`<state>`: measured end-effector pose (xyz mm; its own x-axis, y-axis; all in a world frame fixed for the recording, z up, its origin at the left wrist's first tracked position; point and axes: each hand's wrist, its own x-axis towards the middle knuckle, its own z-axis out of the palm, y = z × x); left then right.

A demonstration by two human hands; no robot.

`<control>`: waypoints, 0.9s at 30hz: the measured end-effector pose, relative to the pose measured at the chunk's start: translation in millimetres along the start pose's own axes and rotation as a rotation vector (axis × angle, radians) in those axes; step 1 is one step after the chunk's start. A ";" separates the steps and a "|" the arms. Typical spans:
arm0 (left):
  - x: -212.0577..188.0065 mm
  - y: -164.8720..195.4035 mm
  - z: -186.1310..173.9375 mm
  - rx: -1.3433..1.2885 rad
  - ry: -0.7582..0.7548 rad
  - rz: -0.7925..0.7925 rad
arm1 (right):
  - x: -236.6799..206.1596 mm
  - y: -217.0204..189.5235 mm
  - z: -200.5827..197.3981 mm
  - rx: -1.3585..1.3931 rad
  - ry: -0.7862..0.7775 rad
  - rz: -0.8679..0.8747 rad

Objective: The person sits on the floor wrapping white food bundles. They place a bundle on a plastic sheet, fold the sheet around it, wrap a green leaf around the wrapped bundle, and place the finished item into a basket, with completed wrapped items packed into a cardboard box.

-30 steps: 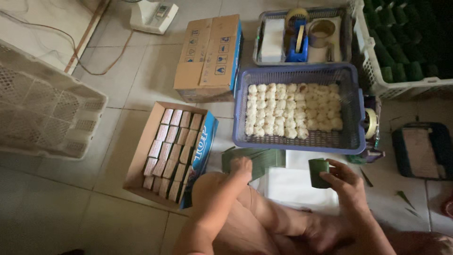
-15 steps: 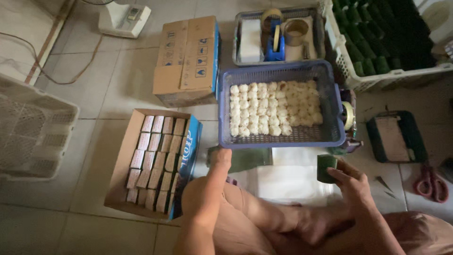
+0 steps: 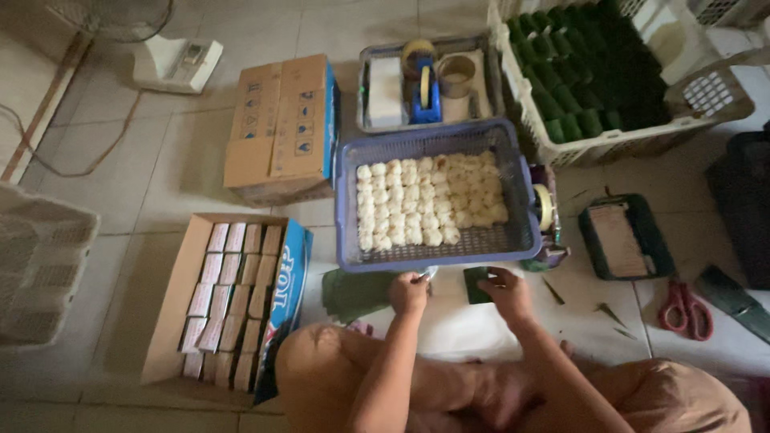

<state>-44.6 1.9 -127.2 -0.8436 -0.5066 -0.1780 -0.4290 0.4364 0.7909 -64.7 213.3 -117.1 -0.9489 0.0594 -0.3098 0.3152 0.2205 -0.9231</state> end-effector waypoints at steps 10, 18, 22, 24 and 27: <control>-24.1 -8.4 -26.1 -1.002 -0.134 -0.256 | 9.4 6.5 -0.5 -0.026 0.056 -0.014; -82.5 46.1 -69.6 -1.511 -0.764 -0.181 | -67.1 -64.5 -36.4 0.616 -0.266 0.088; -113.8 86.1 -78.7 -1.534 -0.743 -0.236 | -97.5 -106.0 -41.3 0.661 -0.234 -0.098; -123.0 103.5 -85.1 -1.631 -0.757 -0.179 | -106.1 -117.3 -43.9 0.589 -0.203 -0.164; -134.0 124.9 -93.7 -1.462 -0.607 -0.083 | -113.9 -125.4 -44.2 0.559 -0.199 -0.221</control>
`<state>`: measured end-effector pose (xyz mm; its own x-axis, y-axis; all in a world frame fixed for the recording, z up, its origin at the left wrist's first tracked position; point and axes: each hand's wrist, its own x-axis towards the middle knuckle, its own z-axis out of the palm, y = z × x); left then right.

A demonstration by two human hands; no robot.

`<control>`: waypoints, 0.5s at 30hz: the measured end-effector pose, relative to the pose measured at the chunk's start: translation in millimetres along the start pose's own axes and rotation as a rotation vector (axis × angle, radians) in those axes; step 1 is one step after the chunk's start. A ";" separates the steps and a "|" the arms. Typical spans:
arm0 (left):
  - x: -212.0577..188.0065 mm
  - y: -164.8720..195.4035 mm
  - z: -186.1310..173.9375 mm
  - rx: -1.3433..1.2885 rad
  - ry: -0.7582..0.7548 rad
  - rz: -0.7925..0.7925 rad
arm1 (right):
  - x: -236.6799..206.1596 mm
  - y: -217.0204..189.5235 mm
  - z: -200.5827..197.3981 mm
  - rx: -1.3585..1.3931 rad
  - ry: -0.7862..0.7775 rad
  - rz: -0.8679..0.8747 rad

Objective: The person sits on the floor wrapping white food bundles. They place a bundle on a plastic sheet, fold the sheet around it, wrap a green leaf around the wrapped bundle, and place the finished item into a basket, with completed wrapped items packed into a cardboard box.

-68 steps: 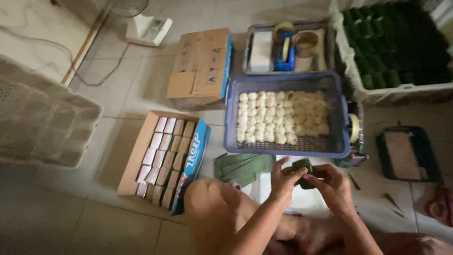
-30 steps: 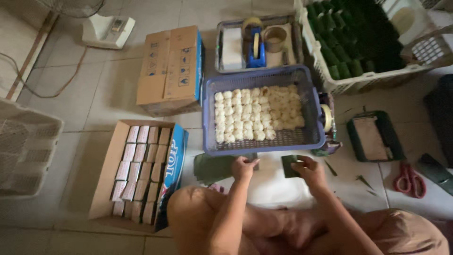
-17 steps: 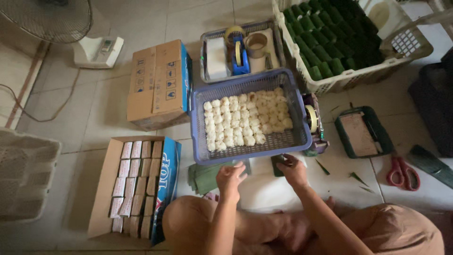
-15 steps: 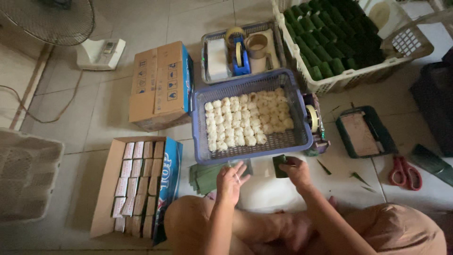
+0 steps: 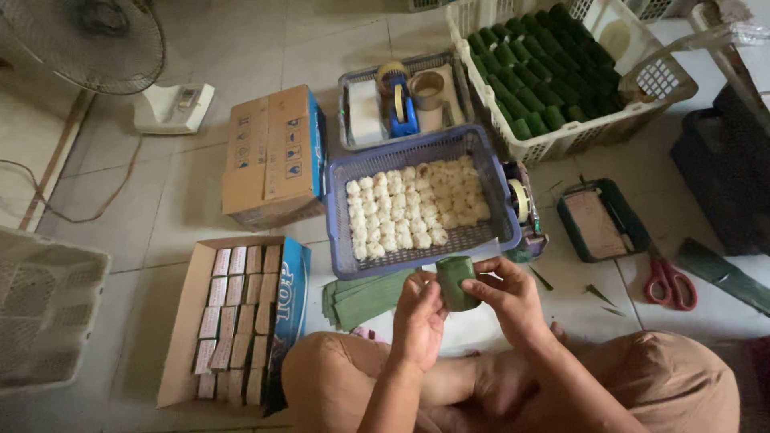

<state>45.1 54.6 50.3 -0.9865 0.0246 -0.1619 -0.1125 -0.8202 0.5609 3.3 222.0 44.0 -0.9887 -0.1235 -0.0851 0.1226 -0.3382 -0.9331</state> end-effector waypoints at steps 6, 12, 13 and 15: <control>-3.6 5.0 19.3 0.214 0.031 0.117 | -5.0 4.2 8.4 -0.102 0.059 -0.014; 4.1 -10.9 4.0 0.370 0.101 0.195 | -2.9 22.5 7.5 -0.093 0.089 0.085; 7.1 -14.4 -0.6 0.436 0.130 0.208 | -1.3 26.1 5.9 -0.081 0.099 0.123; 13.9 -22.5 -11.0 0.575 0.169 0.209 | 0.5 34.6 2.0 -0.130 0.052 0.008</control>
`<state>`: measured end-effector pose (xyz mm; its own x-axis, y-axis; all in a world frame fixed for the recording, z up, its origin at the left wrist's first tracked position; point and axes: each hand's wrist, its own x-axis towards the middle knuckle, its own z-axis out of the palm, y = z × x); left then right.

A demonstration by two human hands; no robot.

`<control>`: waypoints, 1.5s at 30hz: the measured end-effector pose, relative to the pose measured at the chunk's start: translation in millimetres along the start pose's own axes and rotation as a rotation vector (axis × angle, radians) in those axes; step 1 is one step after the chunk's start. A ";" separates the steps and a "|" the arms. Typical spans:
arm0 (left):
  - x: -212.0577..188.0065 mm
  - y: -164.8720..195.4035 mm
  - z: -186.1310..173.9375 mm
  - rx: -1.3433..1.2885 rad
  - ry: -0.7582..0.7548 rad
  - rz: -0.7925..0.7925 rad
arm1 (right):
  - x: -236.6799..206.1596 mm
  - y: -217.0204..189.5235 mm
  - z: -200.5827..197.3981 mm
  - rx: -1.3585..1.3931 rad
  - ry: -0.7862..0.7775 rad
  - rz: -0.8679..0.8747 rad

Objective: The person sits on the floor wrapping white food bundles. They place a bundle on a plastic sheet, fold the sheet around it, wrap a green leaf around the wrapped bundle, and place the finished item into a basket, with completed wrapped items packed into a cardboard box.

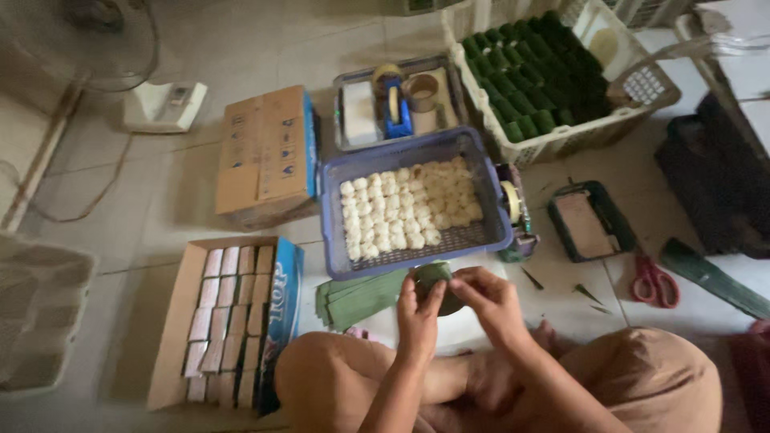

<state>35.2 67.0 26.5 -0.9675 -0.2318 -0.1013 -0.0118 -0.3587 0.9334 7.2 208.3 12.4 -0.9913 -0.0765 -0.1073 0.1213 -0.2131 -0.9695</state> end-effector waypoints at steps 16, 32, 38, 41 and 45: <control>19.7 -69.7 -3.6 -0.253 0.026 -0.396 | 122.6 28.8 -264.3 -1.337 0.420 0.127; 24.2 -57.3 17.0 -0.232 0.006 -0.435 | 99.7 41.5 -278.8 -1.043 0.456 0.169; 27.6 -49.5 22.7 -0.251 0.016 -0.472 | 104.8 41.2 -283.2 -1.098 0.380 0.179; 28.6 -46.5 23.6 -0.247 0.028 -0.500 | 107.6 43.7 -283.1 -1.176 0.381 0.186; 27.4 -44.0 21.2 -0.253 0.035 -0.509 | 105.6 39.8 -279.9 -1.165 0.405 0.116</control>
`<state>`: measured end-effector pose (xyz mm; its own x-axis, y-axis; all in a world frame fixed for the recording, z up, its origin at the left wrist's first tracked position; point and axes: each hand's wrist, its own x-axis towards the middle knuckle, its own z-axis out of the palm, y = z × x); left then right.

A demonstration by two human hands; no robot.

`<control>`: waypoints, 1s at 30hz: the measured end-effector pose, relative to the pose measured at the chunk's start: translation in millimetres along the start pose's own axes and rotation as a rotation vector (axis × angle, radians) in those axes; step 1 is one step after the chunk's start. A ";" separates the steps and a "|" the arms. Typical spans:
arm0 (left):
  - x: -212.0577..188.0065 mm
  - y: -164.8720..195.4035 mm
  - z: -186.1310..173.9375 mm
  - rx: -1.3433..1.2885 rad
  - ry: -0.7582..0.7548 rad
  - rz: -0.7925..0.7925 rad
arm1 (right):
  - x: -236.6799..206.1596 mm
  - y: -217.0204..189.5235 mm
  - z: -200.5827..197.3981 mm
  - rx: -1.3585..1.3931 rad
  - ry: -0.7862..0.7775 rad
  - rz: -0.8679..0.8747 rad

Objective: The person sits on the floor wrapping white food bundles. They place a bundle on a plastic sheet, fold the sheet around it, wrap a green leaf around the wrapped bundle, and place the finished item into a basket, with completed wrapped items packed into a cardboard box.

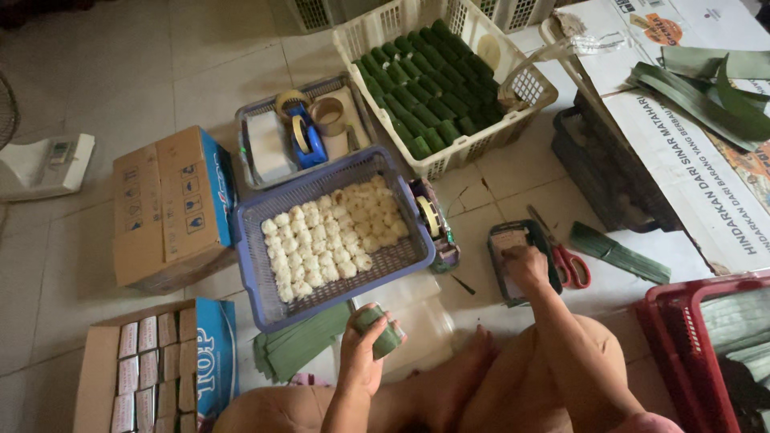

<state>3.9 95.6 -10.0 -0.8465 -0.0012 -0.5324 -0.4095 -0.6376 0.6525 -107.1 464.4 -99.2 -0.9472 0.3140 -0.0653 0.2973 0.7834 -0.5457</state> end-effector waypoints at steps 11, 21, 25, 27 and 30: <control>-5.0 -4.5 -12.5 -0.011 0.021 -0.009 | -8.1 15.1 -26.5 0.161 0.126 0.082; -9.6 23.2 -21.2 0.033 -0.064 0.348 | -82.5 -107.2 -59.9 0.689 -0.081 -0.133; -26.4 42.4 -15.7 -0.032 -0.070 0.195 | -156.0 -189.9 -58.8 0.898 -0.723 -0.272; -35.1 48.5 -16.3 -0.064 -0.129 0.271 | -169.5 -215.7 -46.3 0.779 -0.624 -0.219; -44.3 54.8 -23.3 -0.122 -0.238 0.290 | -161.0 -230.3 -25.2 0.931 -0.546 -0.135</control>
<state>26.9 42.8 36.8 -0.9822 -0.0256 -0.1863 -0.1103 -0.7241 0.6808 -20.0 247.0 58.1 -0.9591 -0.2057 -0.1943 0.1971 0.0070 -0.9804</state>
